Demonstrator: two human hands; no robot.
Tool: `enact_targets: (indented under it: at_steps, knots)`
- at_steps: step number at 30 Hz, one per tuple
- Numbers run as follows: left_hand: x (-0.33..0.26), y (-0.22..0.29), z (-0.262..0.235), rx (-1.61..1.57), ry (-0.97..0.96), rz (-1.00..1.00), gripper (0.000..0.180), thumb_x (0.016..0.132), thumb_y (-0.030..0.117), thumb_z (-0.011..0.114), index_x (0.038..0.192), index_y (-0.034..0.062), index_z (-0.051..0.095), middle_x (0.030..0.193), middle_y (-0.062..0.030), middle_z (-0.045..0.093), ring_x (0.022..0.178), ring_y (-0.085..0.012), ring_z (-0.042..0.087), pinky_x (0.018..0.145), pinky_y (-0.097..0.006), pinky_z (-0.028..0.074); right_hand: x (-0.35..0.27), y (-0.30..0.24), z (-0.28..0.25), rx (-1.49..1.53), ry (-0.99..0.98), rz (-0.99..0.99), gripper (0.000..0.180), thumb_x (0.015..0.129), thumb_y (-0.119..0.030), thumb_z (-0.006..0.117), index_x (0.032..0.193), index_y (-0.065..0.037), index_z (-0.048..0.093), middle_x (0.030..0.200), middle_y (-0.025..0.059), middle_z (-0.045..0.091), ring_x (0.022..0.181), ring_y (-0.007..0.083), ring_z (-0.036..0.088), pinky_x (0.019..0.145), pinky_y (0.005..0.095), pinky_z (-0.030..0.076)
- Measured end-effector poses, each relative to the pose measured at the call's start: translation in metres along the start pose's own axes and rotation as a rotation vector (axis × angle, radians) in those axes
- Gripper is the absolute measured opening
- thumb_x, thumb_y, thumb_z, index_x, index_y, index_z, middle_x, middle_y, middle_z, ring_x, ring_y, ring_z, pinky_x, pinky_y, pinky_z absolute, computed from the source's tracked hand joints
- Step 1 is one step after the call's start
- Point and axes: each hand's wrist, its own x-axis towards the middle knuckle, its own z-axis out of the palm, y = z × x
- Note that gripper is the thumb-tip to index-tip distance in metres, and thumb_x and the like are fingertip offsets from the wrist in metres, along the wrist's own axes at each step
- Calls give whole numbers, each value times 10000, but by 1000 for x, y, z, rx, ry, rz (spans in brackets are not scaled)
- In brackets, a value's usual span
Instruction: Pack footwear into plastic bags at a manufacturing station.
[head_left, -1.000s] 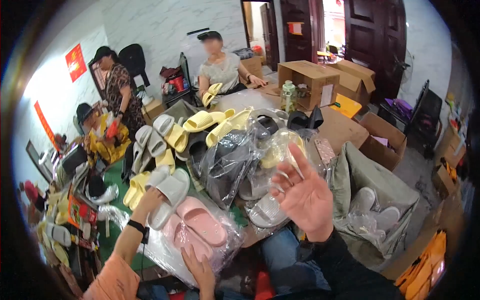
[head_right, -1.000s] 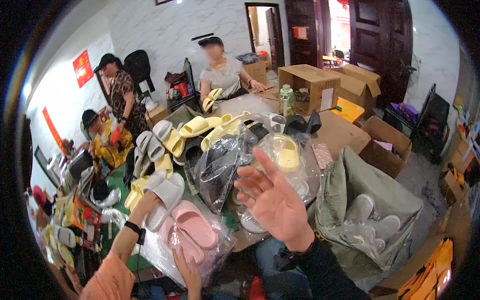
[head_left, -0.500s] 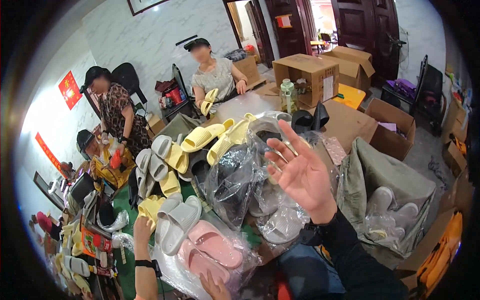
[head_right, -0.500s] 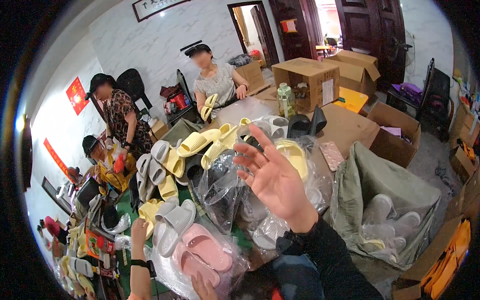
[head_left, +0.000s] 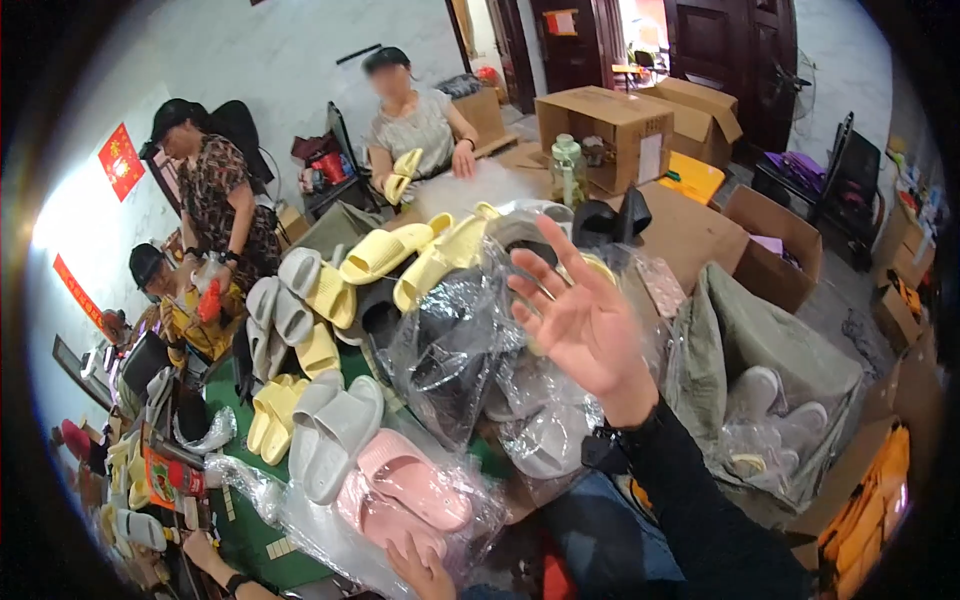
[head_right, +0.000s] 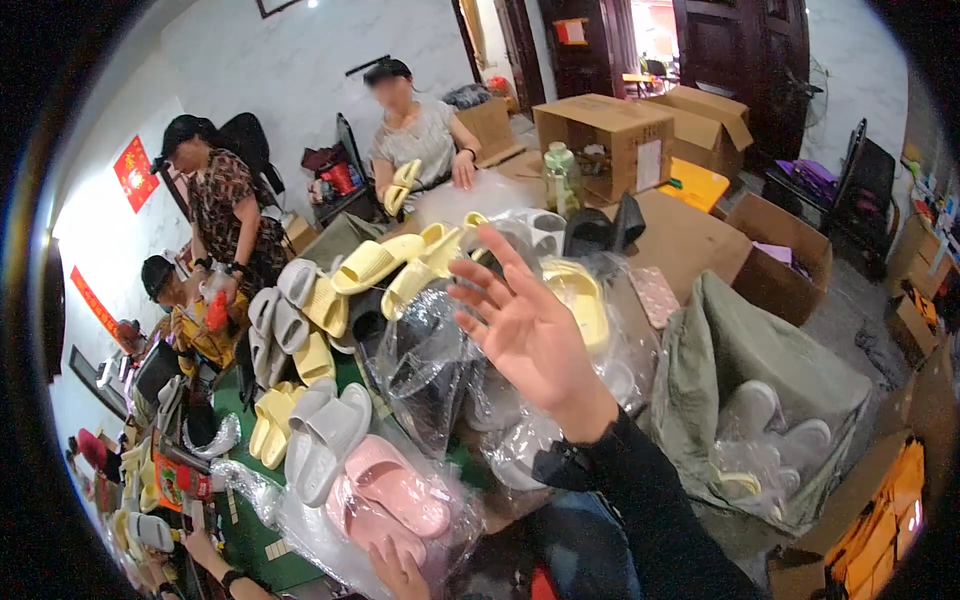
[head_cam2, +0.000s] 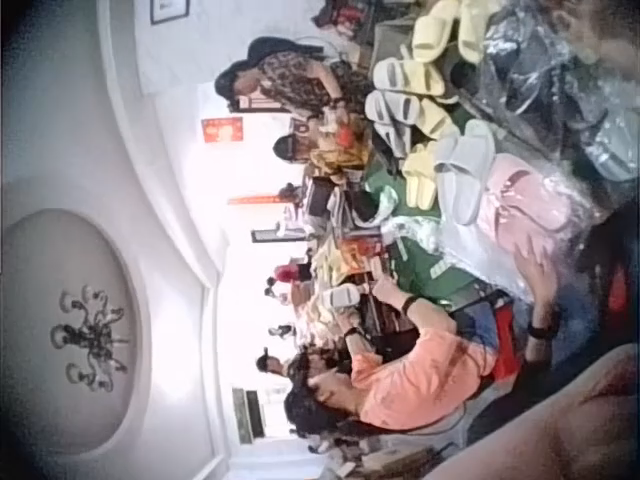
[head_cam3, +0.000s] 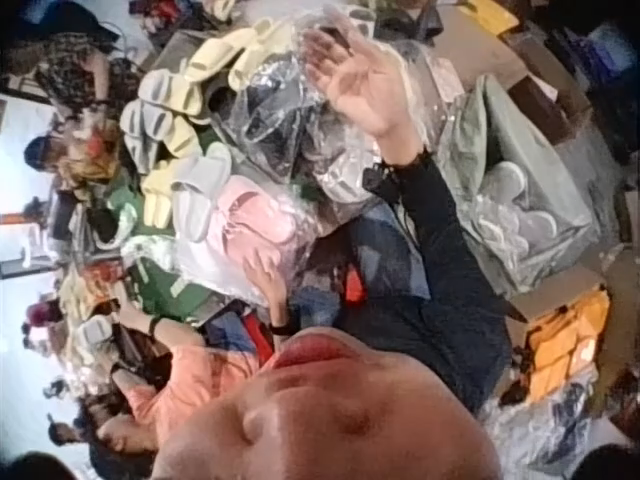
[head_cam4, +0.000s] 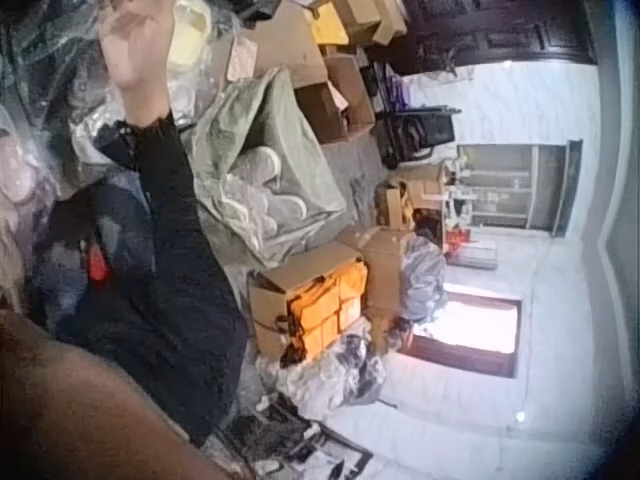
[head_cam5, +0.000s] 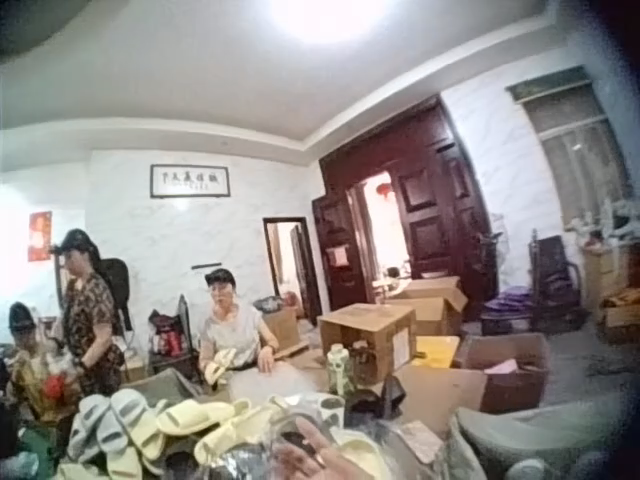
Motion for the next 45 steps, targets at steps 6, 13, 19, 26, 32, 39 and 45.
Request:
enact_targets:
  at_steps: [6, 13, 19, 26, 32, 39, 45]
  knots:
    - [0, -1, 1, 51, 10, -37, 495, 967, 332, 469, 1396, 87, 430, 1465, -314, 228, 1340, -468, 235, 1099, -521, 197, 6, 2, -12, -21, 63, -22, 447, 985, -252, 433, 1425, -185, 387, 1246, 59, 493, 1116, 175, 454, 980, 338, 351]
    - [-4, -3, -1, 50, 2, -41, 482, 973, 338, 455, 1385, 88, 446, 1464, -310, 236, 1354, -456, 223, 1106, -512, 190, 12, 11, -20, 44, 166, -40, 408, 943, -266, 562, 1337, -187, 490, 1173, 30, 537, 1067, 166, 486, 932, 331, 397]
    - [-1, 7, -6, 51, -5, -47, 469, 964, 324, 470, 1367, 84, 468, 1453, -319, 245, 1339, -468, 235, 1098, -520, 203, 27, 22, -14, 137, 234, 2, 359, 893, -237, 654, 1231, -153, 568, 1054, 8, 565, 970, 132, 510, 865, 292, 422]
    - [0, 1, -1, 33, 3, -22, 464, 962, 343, 461, 1343, 79, 496, 1440, -336, 256, 1318, -501, 244, 1090, -545, 208, 39, 29, -5, 202, 351, 60, 297, 842, -201, 717, 1103, -116, 603, 973, 11, 566, 891, 135, 513, 804, 289, 433]
    - [0, 5, -4, 55, -20, -25, 452, 959, 339, 466, 1332, 87, 508, 1443, -341, 244, 1322, -512, 232, 1088, -552, 211, 58, 39, -3, 247, 360, 102, 171, 855, -196, 700, 955, -97, 601, 946, 29, 564, 855, 176, 536, 764, 314, 465]
    - [-3, -6, 1, 45, 21, 63, 430, 955, 313, 488, 1333, 109, 511, 1442, -339, 250, 1323, -505, 241, 1086, -549, 217, 79, 42, 0, 186, 347, 84, 321, 833, -239, 726, 1117, -121, 634, 988, 0, 558, 881, 125, 492, 777, 262, 438]
    - [-5, -8, -1, 84, 22, 36, 431, 955, 307, 492, 1334, 103, 508, 1438, -338, 259, 1319, -496, 258, 1086, -534, 229, 91, 47, -11, 184, 314, 112, 337, 833, -239, 724, 1147, -156, 634, 1004, -6, 553, 875, 123, 486, 778, 264, 432]
